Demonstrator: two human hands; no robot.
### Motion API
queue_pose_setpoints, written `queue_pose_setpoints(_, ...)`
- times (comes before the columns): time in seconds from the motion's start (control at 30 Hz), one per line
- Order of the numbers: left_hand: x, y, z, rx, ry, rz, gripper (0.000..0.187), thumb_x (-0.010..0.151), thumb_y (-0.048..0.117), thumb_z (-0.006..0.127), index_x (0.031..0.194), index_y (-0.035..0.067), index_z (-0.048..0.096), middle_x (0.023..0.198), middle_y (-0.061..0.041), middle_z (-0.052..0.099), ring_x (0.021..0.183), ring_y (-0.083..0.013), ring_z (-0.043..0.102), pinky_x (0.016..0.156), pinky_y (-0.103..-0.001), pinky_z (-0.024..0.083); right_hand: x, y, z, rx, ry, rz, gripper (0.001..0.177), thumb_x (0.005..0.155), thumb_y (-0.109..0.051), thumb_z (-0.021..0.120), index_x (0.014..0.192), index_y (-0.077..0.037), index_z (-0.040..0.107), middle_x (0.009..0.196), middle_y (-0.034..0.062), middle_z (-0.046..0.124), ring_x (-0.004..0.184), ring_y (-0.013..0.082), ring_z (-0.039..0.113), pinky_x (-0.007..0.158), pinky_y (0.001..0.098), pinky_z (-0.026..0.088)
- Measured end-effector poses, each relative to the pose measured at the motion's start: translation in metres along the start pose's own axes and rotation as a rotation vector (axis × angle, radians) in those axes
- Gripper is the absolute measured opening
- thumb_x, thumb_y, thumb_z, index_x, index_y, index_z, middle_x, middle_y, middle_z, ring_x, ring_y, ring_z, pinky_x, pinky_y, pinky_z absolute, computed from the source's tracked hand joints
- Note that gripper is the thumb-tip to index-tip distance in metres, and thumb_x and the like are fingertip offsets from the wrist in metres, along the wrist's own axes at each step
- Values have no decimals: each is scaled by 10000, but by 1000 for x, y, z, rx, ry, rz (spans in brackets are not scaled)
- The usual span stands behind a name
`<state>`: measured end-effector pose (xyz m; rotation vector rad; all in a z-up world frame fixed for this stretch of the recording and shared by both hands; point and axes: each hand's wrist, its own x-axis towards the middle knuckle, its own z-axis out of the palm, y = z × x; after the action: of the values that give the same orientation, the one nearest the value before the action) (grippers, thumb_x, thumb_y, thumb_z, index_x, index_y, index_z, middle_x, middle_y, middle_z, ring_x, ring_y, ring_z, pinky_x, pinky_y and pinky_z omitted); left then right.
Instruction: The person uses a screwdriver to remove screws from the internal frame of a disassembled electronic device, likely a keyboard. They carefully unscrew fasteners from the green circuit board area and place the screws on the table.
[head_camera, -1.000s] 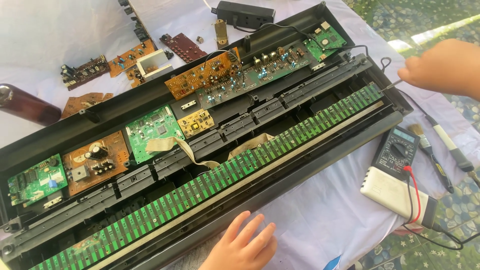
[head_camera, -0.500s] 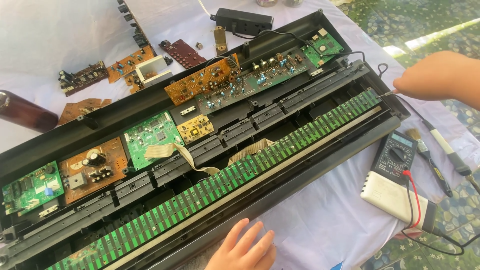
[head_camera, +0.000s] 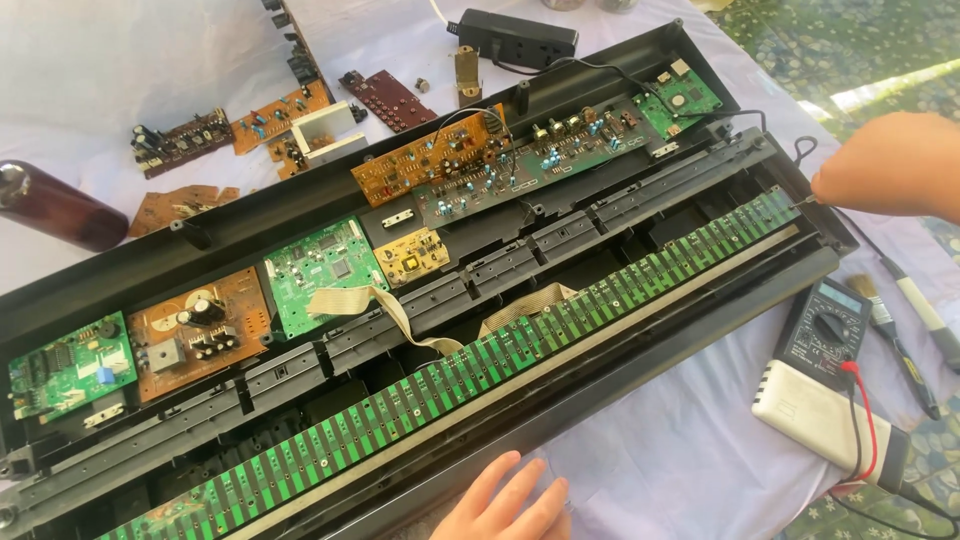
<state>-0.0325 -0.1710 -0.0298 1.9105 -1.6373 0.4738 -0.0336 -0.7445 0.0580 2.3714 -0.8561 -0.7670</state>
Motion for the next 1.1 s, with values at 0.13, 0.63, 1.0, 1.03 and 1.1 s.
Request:
queue_pose_setpoints(0.13,-5,-4,-1,3,-38,74,8,997,154,704,1000,160,699,1209,26,667,1111,-198,701,1050,-425,549,14,11,20,-338,-39,-184,441,979,-498,364,1006,-380,789,1191,-163,784,1118,94,742,1044,271,589)
queue_pose_setpoints(0.63,1,-4,-8,12,-208,118,33,955,108,721,953,141,719,1219,-11,645,1156,-233,653,1061,-459,501,12,28,55,-802,368,-646,66,930,-254,522,975,-206,521,730,-4,618,661,176,676,687,326,613)
queue_pose_setpoints(1.0,5,-4,-20,-48,-221,89,67,942,84,699,894,105,656,1140,-56,634,1110,-246,649,1122,-500,459,26,7,10,152,-380,-79,634,1069,-482,483,846,-143,970,572,9,660,396,114,406,384,220,322)
queue_pose_setpoints(1.03,6,-5,-20,-45,-220,85,67,942,84,699,894,105,656,1140,-56,634,1110,-246,649,1122,-500,459,37,8,17,150,-377,-83,634,1069,-482,483,846,-143,970,572,9,660,396,114,406,384,220,322)
queue_pose_setpoints(1.1,6,-5,-21,-16,-169,96,93,919,96,700,869,124,627,1027,-36,609,1019,-214,656,1134,-487,460,56,10,39,-195,-281,-185,650,1040,-625,370,764,-386,907,931,-212,882,929,29,787,975,267,587)
